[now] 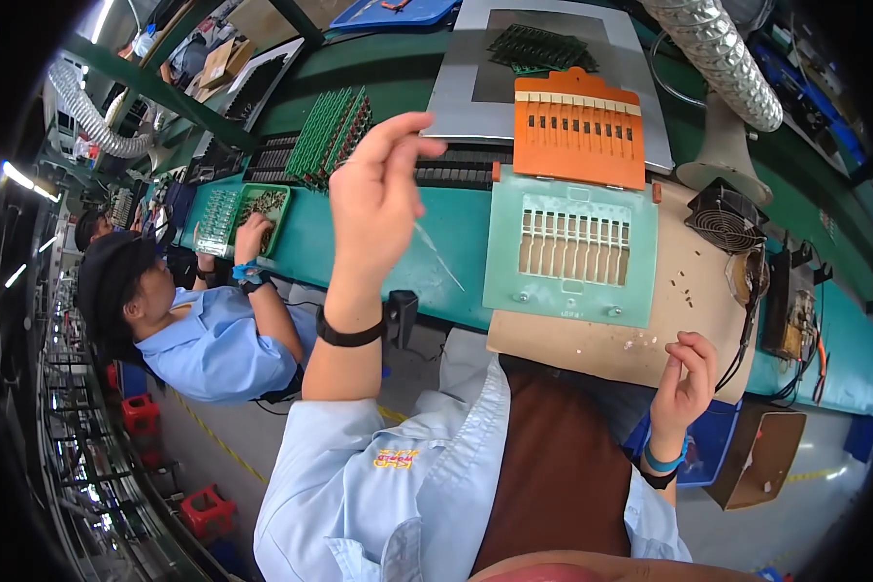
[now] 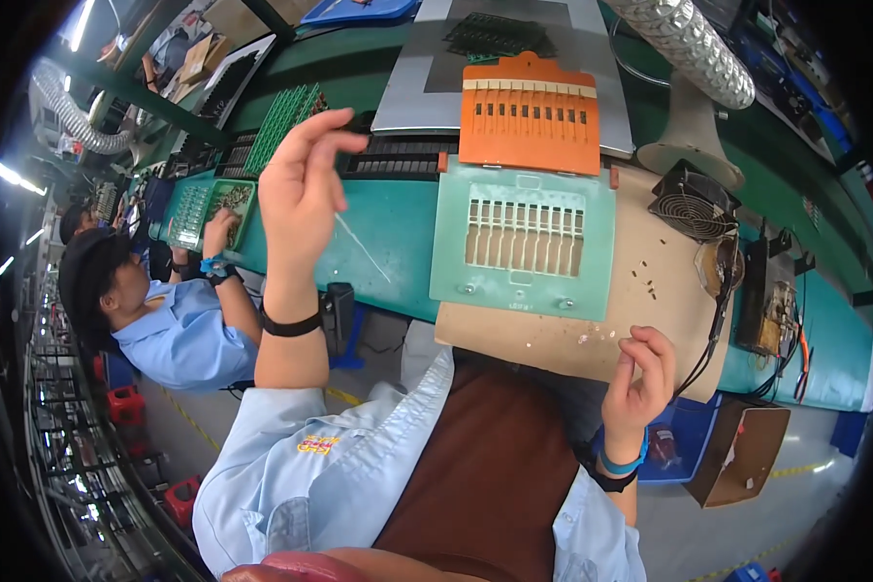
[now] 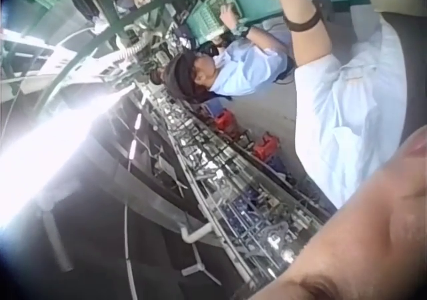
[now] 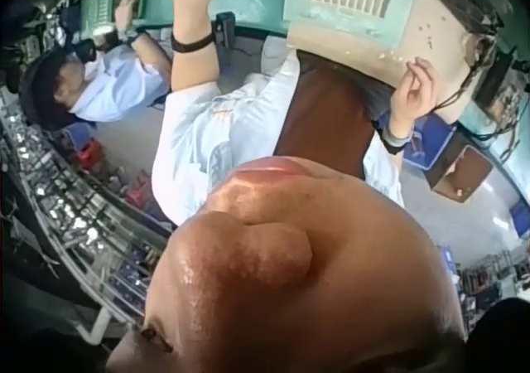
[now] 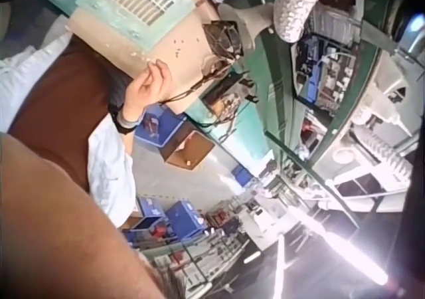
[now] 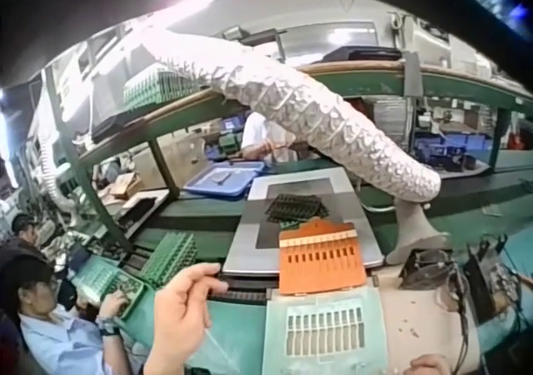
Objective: The person opens a fixture, places a circuit board inside, and closes the lid before opening it again to remove the board. They then use a soldering iron and solder wire to solder components onto the board.
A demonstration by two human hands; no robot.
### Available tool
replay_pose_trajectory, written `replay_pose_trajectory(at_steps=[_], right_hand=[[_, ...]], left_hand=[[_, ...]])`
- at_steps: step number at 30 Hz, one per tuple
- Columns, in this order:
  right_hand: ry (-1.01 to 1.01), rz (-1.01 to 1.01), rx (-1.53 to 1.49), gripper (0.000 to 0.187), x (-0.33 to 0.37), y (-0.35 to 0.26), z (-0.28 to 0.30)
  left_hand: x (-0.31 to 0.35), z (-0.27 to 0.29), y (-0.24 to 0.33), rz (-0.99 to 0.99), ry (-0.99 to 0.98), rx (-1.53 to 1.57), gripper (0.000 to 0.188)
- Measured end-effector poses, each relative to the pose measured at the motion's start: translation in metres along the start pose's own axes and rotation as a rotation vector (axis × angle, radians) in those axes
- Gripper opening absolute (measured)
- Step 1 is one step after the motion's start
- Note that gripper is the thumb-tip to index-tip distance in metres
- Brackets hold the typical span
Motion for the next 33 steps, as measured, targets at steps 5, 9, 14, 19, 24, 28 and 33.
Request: replay_pose_trajectory(at_steps=[5,9,14,19,24,28,33], right_hand=[[-0.012,0.033,0.001,0.018,-0.008,-0.015,-0.011],[-0.022,0.022,-0.017,0.017,-0.006,-0.016,-0.012],[-0.029,0.005,-0.021,0.017,-0.005,-0.012,-0.011],[-0.012,-0.029,-0.023,0.015,0.001,-0.002,0.0],[0.021,-0.042,-0.026,0.015,0.0,0.0,0.001],[0.009,-0.051,-0.031,0.015,0.001,0.004,0.002],[-0.009,-0.033,-0.02,0.015,0.0,0.002,0.0]], left_hand=[[0.021,0.056,-0.047,0.094,0.191,-0.343,0.023],[0.006,0.103,-0.063,0.047,0.352,-0.802,0.023],[-0.026,0.176,-0.091,0.16,0.487,-1.071,0.026],[-0.057,0.2,-0.119,0.31,0.415,-1.246,0.022],[-0.068,0.21,-0.145,0.409,0.365,-1.261,0.022],[-0.071,0.203,-0.142,0.41,0.35,-1.275,0.018],[-0.078,0.205,-0.14,0.378,0.403,-1.358,0.015]])
Point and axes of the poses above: each hand's wrist, its own x-axis away from the middle knuckle, its own z-axis out of the back of the hand, y = z × x, the point moved 9 cm from there along -x, towards the middle knuckle, and after that the axes turned 1 degree about y, right-handed, at the moved point
